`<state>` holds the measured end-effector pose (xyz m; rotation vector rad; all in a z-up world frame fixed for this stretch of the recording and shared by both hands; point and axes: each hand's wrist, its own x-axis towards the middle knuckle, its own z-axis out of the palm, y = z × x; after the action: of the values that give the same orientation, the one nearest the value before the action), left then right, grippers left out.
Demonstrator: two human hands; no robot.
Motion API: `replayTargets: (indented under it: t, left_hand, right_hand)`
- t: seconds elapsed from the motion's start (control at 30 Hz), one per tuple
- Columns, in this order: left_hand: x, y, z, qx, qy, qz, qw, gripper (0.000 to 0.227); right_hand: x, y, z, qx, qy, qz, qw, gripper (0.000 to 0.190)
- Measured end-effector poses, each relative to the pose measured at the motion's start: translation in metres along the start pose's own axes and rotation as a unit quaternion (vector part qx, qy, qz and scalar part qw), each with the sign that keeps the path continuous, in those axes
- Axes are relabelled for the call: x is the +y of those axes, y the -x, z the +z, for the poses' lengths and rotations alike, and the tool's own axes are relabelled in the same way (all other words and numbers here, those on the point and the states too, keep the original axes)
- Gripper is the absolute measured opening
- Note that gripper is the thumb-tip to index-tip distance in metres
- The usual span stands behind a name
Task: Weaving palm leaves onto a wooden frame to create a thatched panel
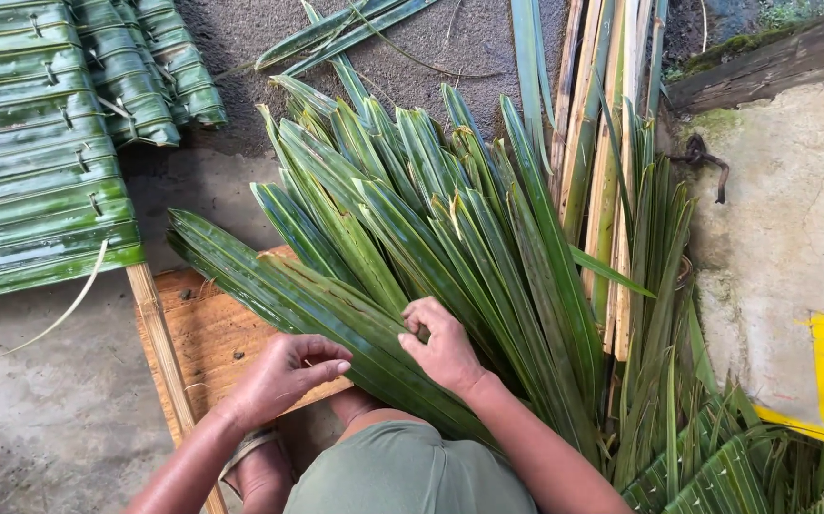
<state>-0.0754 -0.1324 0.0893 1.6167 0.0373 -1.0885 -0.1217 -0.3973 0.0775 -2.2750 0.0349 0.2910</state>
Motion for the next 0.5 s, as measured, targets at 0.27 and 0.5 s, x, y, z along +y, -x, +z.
replayTargets:
  t: [0.27, 0.5]
  left_hand:
    - [-0.014, -0.004, 0.004, -0.014, 0.088, 0.029, 0.996, 0.020]
    - [-0.035, -0.028, 0.004, 0.066, 0.325, 0.101, 0.938, 0.046]
  right_hand:
    - [-0.008, -0.036, 0.008, 0.018, 0.046, 0.085, 0.995, 0.024]
    - [-0.111, -0.061, 0.024, 0.059, -0.001, -0.185, 0.981, 0.054]
